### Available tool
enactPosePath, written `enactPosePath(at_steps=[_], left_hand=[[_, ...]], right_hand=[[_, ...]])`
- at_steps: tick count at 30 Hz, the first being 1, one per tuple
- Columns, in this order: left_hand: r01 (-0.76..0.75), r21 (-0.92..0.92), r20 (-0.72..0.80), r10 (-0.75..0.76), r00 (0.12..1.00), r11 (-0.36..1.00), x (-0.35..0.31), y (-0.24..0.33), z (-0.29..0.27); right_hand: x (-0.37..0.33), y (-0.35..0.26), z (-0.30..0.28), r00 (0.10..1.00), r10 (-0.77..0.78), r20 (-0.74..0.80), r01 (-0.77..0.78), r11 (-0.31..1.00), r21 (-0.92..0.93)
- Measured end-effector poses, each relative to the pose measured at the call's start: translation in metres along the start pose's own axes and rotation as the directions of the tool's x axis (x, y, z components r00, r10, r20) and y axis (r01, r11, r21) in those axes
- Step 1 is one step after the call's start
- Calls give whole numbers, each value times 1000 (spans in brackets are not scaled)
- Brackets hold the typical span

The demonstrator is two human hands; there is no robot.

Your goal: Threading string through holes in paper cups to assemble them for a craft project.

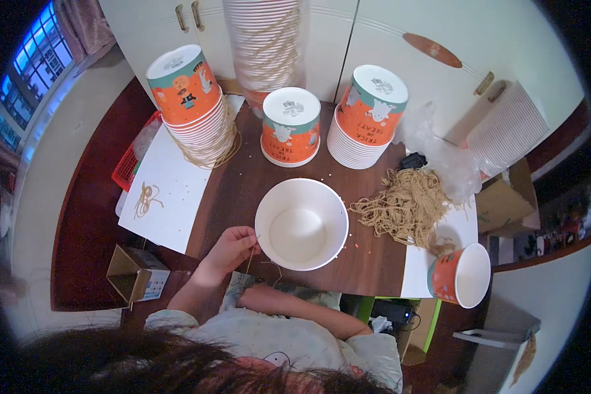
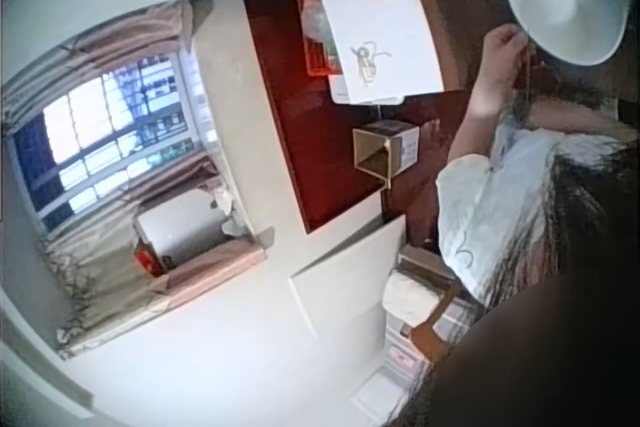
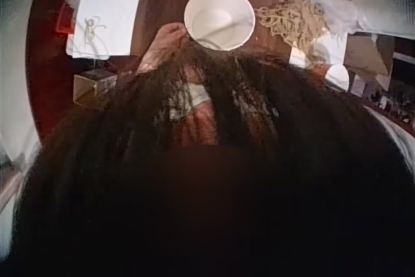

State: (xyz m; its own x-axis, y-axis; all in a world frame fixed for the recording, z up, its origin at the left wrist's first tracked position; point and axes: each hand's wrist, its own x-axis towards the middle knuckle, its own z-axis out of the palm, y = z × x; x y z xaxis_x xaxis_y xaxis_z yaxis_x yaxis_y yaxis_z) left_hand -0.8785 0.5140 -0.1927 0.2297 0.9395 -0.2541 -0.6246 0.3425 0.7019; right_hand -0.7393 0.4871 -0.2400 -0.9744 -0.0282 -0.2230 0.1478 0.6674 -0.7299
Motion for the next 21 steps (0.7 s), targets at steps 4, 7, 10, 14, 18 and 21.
enactPosePath(at_steps=[4, 7, 10, 14, 18, 21], left_hand=[[-88, 186, 28, 84, 996, 979, 7, 5, -2], [-113, 383, 16, 116, 993, 917, 7, 11, 5], [-94, 517, -12, 117, 993, 851, 1, 19, 13], [-107, 470, 34, 104, 994, 876, -4, 15, 15], [-152, 466, 34, 154, 987, 872, -1, 12, 14], [-176, 405, 15, 186, 982, 897, 2, 5, 12]], right_hand=[[-1, -11, -18, 999, -32, 22, 33, 999, -41], [0, -8, -18, 999, -46, 18, 47, 999, -23], [1, -5, -19, 998, -60, 18, 60, 998, -8], [-3, -7, -27, 987, -62, -146, 79, 990, 113], [0, -6, -27, 1000, 10, 17, -11, 1000, 26], [3, -3, -19, 1000, -19, -17, 20, 999, 35]])
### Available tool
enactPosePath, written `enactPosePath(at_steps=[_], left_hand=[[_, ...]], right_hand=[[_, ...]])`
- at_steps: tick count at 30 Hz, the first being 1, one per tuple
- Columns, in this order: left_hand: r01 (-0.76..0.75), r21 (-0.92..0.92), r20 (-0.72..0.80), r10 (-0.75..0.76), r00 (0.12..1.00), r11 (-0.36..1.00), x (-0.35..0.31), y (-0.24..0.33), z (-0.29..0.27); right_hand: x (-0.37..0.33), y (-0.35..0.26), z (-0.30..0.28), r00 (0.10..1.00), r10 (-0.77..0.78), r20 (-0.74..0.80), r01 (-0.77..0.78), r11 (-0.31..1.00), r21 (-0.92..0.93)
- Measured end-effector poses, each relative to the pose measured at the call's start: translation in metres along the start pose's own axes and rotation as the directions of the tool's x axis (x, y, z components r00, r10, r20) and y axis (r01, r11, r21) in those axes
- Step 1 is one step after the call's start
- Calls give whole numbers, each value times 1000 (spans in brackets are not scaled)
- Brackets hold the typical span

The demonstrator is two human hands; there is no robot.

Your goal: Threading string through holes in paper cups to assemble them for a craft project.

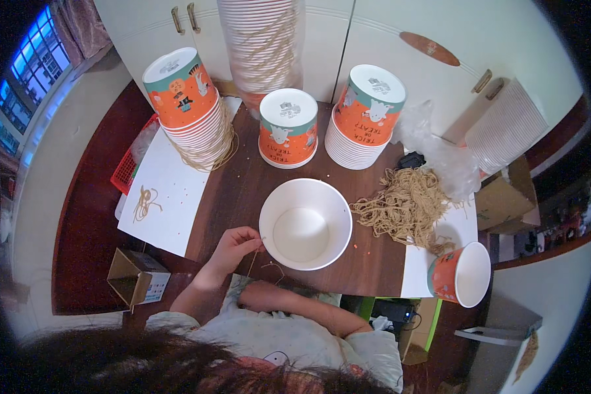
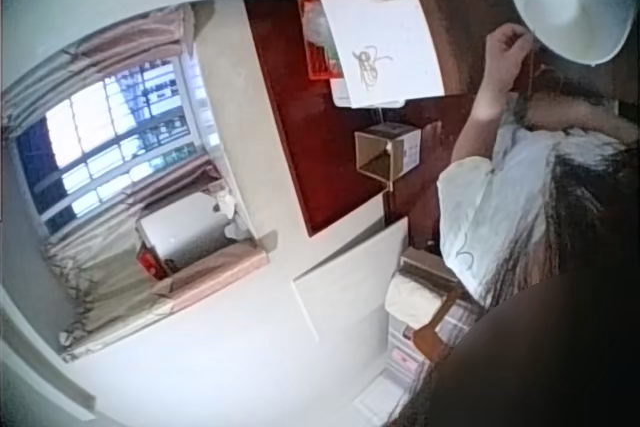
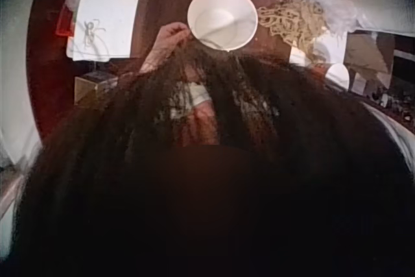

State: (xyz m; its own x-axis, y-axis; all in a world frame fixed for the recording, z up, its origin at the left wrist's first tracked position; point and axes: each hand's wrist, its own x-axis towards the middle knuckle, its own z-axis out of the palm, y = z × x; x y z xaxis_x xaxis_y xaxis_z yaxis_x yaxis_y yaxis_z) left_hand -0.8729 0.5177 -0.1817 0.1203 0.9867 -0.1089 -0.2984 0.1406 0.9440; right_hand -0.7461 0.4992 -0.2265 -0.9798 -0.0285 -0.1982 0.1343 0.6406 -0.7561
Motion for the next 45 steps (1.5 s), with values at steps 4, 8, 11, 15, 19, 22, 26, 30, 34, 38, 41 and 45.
enactPosePath(at_steps=[4, 8, 11, 15, 19, 22, 26, 30, 34, 38, 41, 45], left_hand=[[27, -12, -5, -27, 1000, 1000, 2, 1, 4], [14, -34, -5, -14, 1000, 999, 3, -2, 4], [-4, -53, 15, 5, 1000, 999, 5, -5, 2], [34, -16, -7, -34, 999, 999, 11, 5, 1], [-225, 584, -68, 324, 944, 780, 46, 25, -12], [-285, 684, -20, 408, 913, 672, 79, 54, -11], [-409, 792, 308, 283, 908, 452, 133, 62, 4], [-525, 759, 565, 12, 825, 385, 164, 65, 15], [-385, 817, 482, -142, 865, 429, 168, 76, 48], [-343, 805, 331, 113, 937, 484, 137, 66, 16], [-364, 785, 272, 249, 930, 502, 106, 66, 19], [-289, 869, 252, 143, 957, 401, 57, 63, 32]], right_hand=[[18, 27, 38, 999, 24, 36, -22, 998, -52], [12, 17, 27, 998, -33, -44, 32, 999, -24], [10, 12, 15, 997, 13, 80, -9, 999, -43], [-10, -4, -11, 1000, -4, 26, 3, 999, 37], [-51, -26, -46, 987, 156, -32, -153, 986, 67], [-87, -45, -77, 979, 147, -141, -131, 985, 115], [-138, -47, -94, 947, -86, -308, 142, 976, 163], [-171, -40, -95, 781, -317, -538, 470, 865, 173], [-195, -35, -60, 105, -231, -967, 714, 695, -88], [-222, -11, -65, 162, -242, -957, 902, 429, 44], [-226, -15, -70, 1, -142, -990, 946, 322, -45], [-219, -26, -86, -112, 46, -993, 987, 125, -105]])
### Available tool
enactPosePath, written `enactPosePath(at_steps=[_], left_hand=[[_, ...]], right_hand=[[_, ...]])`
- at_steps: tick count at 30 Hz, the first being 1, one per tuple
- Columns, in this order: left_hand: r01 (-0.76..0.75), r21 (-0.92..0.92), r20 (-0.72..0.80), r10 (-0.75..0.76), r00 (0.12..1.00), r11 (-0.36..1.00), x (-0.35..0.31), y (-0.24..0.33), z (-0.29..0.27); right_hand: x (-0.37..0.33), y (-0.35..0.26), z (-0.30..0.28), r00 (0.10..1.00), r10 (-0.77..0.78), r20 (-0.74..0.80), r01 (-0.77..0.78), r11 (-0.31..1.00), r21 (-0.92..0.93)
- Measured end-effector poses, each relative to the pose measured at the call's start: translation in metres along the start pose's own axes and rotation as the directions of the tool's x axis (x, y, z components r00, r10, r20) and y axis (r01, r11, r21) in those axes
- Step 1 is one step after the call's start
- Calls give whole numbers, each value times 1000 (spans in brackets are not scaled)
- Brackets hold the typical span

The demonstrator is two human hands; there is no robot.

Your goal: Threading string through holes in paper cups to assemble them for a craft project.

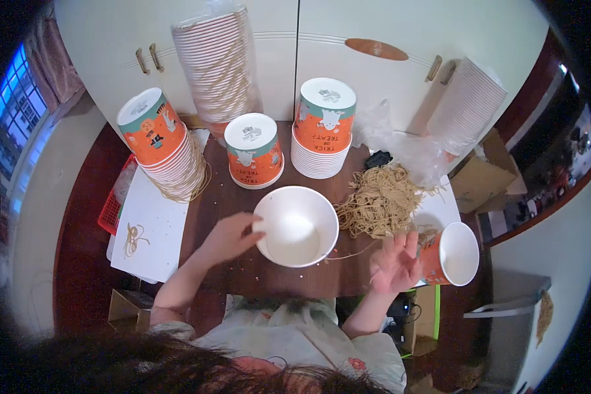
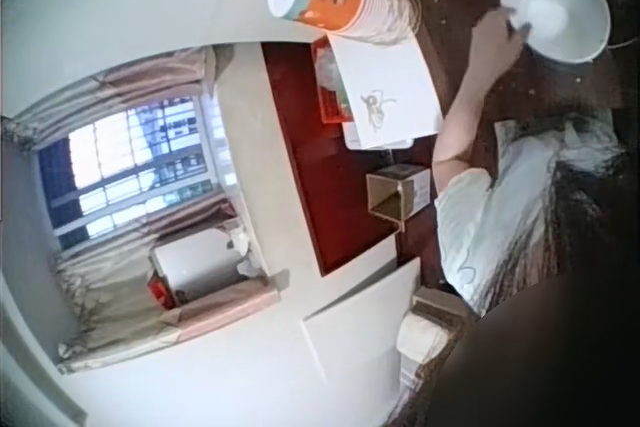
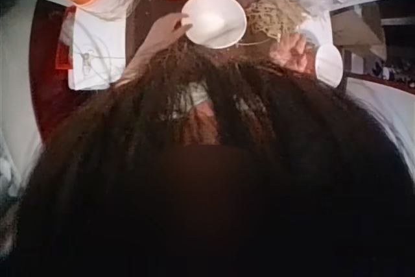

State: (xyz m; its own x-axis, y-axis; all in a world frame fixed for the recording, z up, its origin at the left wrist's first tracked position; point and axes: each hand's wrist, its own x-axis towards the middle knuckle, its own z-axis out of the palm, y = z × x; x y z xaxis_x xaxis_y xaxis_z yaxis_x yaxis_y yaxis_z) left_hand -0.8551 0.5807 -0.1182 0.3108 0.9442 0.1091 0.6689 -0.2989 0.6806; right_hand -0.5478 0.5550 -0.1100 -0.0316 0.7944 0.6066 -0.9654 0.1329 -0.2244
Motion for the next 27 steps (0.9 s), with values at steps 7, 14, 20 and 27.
enactPosePath(at_steps=[7, 14, 20, 27], left_hand=[[-20, -154, -4, 20, 1000, 988, -39, 45, 16], [-219, -357, -56, 213, 975, 908, -24, 66, 31], [-396, -108, -140, 380, 914, 912, -5, 73, 54], [-367, -153, -208, 333, 920, 918, -6, 49, 35]], right_hand=[[25, 47, 8, 997, 23, -67, -7, 973, 229], [40, 70, 20, 998, 30, -55, -8, 931, 364], [61, 84, 34, 994, 52, -100, -6, 908, 418], [59, 66, 26, 994, -15, -107, 1, 991, -132]])
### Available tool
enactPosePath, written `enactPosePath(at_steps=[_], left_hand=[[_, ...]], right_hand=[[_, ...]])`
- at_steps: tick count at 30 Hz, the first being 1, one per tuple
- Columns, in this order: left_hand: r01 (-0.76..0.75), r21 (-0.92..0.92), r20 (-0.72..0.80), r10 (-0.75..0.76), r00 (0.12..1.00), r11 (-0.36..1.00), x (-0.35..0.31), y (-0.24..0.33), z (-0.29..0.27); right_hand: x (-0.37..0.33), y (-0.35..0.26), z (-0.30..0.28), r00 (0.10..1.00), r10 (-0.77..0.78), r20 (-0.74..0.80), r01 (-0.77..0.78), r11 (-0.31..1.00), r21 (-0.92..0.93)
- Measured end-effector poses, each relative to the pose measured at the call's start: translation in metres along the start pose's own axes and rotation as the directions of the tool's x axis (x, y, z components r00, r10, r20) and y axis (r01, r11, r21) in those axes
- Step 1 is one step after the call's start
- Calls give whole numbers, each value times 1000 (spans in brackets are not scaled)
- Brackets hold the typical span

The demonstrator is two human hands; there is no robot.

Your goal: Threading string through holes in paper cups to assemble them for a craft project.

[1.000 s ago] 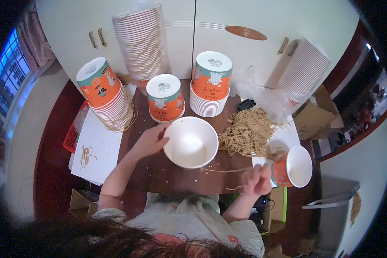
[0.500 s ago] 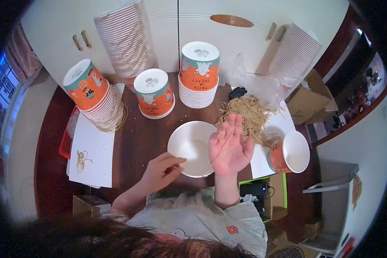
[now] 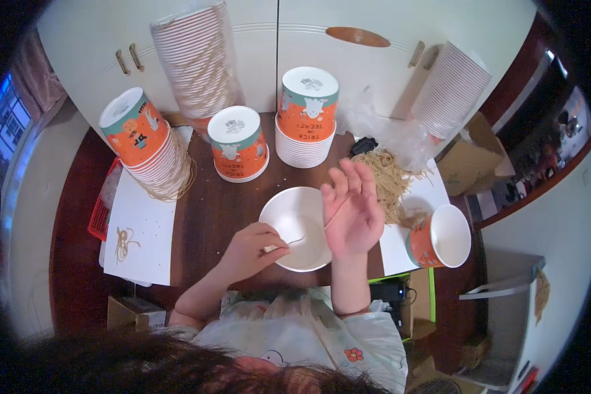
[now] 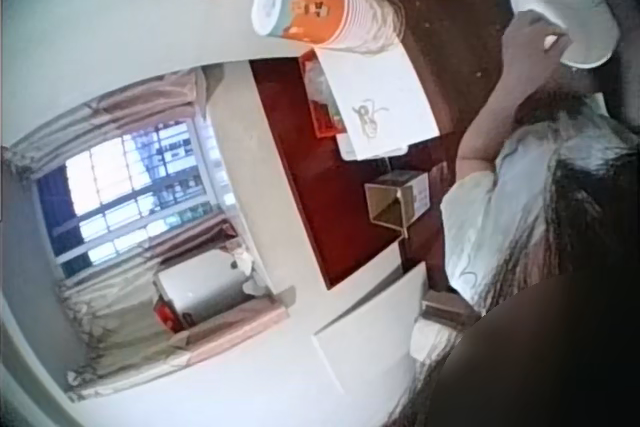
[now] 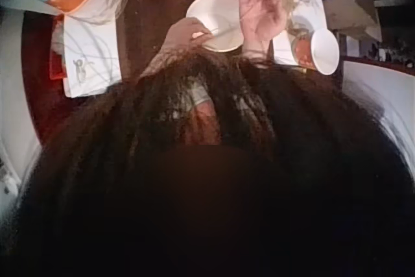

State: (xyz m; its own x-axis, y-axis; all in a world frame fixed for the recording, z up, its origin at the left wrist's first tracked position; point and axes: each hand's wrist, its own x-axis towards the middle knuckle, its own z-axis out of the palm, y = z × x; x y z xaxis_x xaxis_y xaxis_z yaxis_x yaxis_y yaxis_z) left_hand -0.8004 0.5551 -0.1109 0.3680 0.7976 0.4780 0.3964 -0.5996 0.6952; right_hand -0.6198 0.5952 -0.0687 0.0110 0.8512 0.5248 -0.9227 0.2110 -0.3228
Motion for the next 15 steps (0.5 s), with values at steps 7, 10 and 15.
enactPosePath(at_steps=[7, 10, 15], left_hand=[[185, 170, 130, -208, 969, 968, -2, -14, -39], [-10, 245, 51, -3, 999, 969, -1, -20, -42], [-139, 370, 48, 131, 990, 918, 6, -18, -40]], right_hand=[[-5, -16, 16, 910, 405, -93, 65, -360, -931], [-7, -13, 16, 727, 660, -192, 300, -556, -775], [-1, 26, 24, 806, 523, 277, 413, -162, -896]])
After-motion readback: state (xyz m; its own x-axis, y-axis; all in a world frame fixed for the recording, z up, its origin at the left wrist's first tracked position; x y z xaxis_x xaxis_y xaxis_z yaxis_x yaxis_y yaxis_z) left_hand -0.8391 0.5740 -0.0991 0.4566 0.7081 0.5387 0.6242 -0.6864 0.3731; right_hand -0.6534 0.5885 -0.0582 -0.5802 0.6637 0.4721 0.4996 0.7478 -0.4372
